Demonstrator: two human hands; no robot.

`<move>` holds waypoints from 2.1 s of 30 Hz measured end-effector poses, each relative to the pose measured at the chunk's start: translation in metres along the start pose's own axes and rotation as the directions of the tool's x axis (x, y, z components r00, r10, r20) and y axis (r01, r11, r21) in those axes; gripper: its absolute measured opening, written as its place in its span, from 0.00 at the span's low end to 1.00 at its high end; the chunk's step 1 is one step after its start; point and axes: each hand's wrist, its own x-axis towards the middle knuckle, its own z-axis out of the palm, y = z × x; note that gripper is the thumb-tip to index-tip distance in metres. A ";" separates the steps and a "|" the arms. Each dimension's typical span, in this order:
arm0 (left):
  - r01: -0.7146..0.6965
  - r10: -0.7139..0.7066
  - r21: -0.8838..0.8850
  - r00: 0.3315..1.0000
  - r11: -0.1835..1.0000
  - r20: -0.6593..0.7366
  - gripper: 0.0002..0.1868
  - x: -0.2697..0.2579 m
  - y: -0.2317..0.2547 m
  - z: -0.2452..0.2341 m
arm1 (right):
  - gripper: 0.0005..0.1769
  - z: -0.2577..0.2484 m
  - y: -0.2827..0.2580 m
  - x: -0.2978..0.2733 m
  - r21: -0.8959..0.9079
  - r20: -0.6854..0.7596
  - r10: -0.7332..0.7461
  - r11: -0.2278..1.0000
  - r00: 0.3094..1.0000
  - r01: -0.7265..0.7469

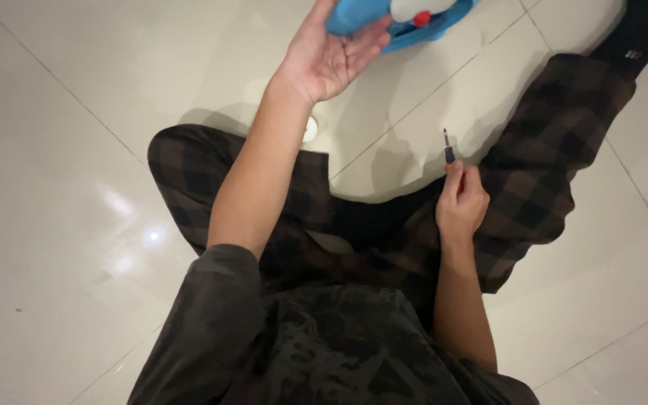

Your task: The person assembles a small blue electric fan by hand, using a screwdriver to secure screws into the fan's base and attaching two white circular components to the front. The person sits on the floor and works methodically to complete the assembly.

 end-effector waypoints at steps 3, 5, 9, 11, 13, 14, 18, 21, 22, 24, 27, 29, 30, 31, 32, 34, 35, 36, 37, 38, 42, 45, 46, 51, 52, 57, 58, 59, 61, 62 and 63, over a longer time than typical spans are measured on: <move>-0.002 0.001 0.145 1.000 0.989 0.009 0.43 -0.015 -0.009 0.008 | 0.17 0.002 0.005 0.000 0.038 -0.001 0.013 0.999 1.000 -0.013; 0.013 -0.013 0.200 1.000 0.980 -0.001 0.46 -0.023 -0.017 0.012 | 0.18 0.003 0.010 -0.002 0.073 -0.018 -0.007 0.997 1.000 0.008; 0.021 -0.001 0.223 0.996 0.975 -0.088 0.47 -0.031 -0.051 0.006 | 0.18 0.004 0.017 -0.001 0.161 -0.103 -0.022 0.986 0.994 0.039; 0.020 -0.018 0.153 1.000 0.988 -0.014 0.47 -0.035 -0.076 -0.009 | 0.18 0.005 0.017 0.000 0.263 -0.155 -0.005 0.964 0.988 0.047; 0.052 -0.048 0.088 0.998 0.995 -0.042 0.42 -0.037 -0.107 -0.033 | 0.19 0.003 0.017 -0.002 0.386 -0.224 0.001 0.918 0.975 0.087; 0.079 -0.074 0.061 0.994 0.995 -0.082 0.38 -0.032 -0.123 -0.047 | 0.19 0.003 0.018 -0.002 0.409 -0.217 0.010 0.909 0.976 0.082; 0.127 -0.093 0.132 0.966 0.983 -0.240 0.20 -0.012 -0.172 -0.102 | 0.19 0.001 0.016 -0.004 0.405 -0.185 0.009 0.912 0.983 0.068; 0.167 -0.099 0.226 0.954 0.960 -0.284 0.15 -0.005 -0.192 -0.128 | 0.18 0.002 0.014 -0.002 0.416 -0.157 0.024 0.908 0.987 0.044; 0.185 -0.110 0.238 0.948 0.953 -0.299 0.15 -0.004 -0.196 -0.131 | 0.18 0.004 0.015 -0.003 0.433 -0.146 0.037 0.901 0.989 0.030; 0.208 -0.117 0.268 0.940 0.941 -0.320 0.16 -0.008 -0.196 -0.133 | 0.18 0.004 0.015 -0.003 0.394 -0.140 0.015 0.918 0.990 0.042; 0.246 -0.081 0.440 0.930 0.864 -0.359 0.21 -0.016 -0.182 -0.122 | 0.17 0.004 0.016 -0.002 0.381 -0.134 -0.001 0.923 0.991 0.052; 0.327 -0.028 0.666 0.908 0.670 -0.418 0.24 -0.026 -0.162 -0.113 | 0.17 0.004 0.017 -0.001 0.364 -0.133 -0.009 0.930 0.991 0.057; 0.332 0.039 0.786 0.911 0.522 -0.411 0.25 -0.032 -0.148 -0.109 | 0.18 0.004 0.018 -0.001 0.346 -0.136 -0.016 0.936 0.991 0.062; 0.337 0.099 0.872 0.914 0.354 -0.394 0.26 -0.042 -0.134 -0.105 | 0.18 0.003 0.019 -0.003 0.326 -0.136 -0.020 0.943 0.991 0.063; 0.294 0.157 0.889 0.917 0.351 -0.366 0.24 -0.050 -0.120 -0.102 | 0.18 0.003 0.020 -0.003 0.338 -0.137 -0.003 0.940 0.991 0.050; 0.196 0.300 0.910 0.901 0.365 -0.314 0.19 -0.066 -0.090 -0.095 | 0.18 0.005 0.021 -0.001 0.365 -0.135 0.031 0.931 0.990 0.021; 0.135 0.384 0.916 0.878 0.378 -0.287 0.15 -0.073 -0.075 -0.091 | 0.18 0.005 0.021 -0.001 0.376 -0.129 0.023 0.926 0.991 0.028; 0.054 0.504 0.971 0.847 0.232 -0.168 0.12 -0.079 -0.057 -0.088 | 0.18 0.005 0.021 0.000 0.387 -0.124 0.015 0.921 0.992 0.035; -0.015 0.597 0.997 0.801 0.074 -0.032 0.10 -0.084 -0.043 -0.085 | 0.18 0.005 0.020 0.000 0.397 -0.120 0.008 0.917 0.993 0.041; 0.094 0.603 0.993 0.797 -0.071 -0.032 0.08 -0.089 -0.035 -0.081 | 0.17 0.004 0.019 -0.001 0.393 -0.123 0.002 0.918 0.992 0.047; 0.235 0.554 0.883 0.832 -0.406 0.033 0.09 -0.102 -0.027 -0.072 | 0.17 0.004 0.014 -0.001 0.375 -0.130 -0.021 0.924 0.991 0.069; 0.170 0.501 0.866 0.859 -0.470 0.103 0.23 -0.107 -0.045 -0.072 | 0.18 0.003 0.012 -0.002 0.339 -0.129 -0.025 0.938 0.991 0.068; 0.158 0.495 0.859 0.860 -0.486 0.122 0.29 -0.107 -0.050 -0.074 | 0.18 0.003 0.012 -0.002 0.325 -0.126 -0.028 0.943 0.992 0.068; 0.213 0.471 0.816 0.878 -0.538 0.081 0.30 -0.100 -0.063 -0.077 | 0.17 0.004 0.013 -0.002 0.339 -0.103 -0.023 0.939 0.994 0.057; 0.207 0.463 0.814 0.882 -0.543 0.084 0.30 -0.100 -0.063 -0.076 | 0.17 0.005 0.014 -0.001 0.345 -0.103 -0.026 0.937 0.994 0.061; 0.009 0.487 0.889 0.840 -0.457 0.241 0.30 -0.102 -0.061 -0.064 | 0.17 0.006 0.019 -0.001 0.386 -0.098 0.035 0.922 0.995 0.006; -0.019 0.491 0.900 0.833 -0.435 0.254 0.29 -0.103 -0.061 -0.061 | 0.17 0.006 0.019 -0.002 0.384 -0.096 0.042 0.923 0.995 -0.002; -0.035 0.494 0.897 0.825 -0.440 0.274 0.29 -0.103 -0.061 -0.058 | 0.17 0.006 0.019 -0.002 0.370 -0.099 0.024 0.929 0.995 0.014; -0.066 0.500 0.890 0.808 -0.451 0.313 0.29 -0.103 -0.060 -0.054 | 0.17 0.006 0.019 -0.001 0.340 -0.105 -0.010 0.939 0.994 0.045; -0.067 0.503 0.896 0.808 -0.440 0.307 0.29 -0.102 -0.060 -0.053 | 0.17 0.005 0.019 -0.001 0.339 -0.100 -0.013 0.939 0.995 0.047; -0.067 0.507 0.900 0.807 -0.430 0.302 0.29 -0.102 -0.061 -0.052 | 0.17 0.005 0.019 -0.001 0.339 -0.097 -0.017 0.940 0.995 0.049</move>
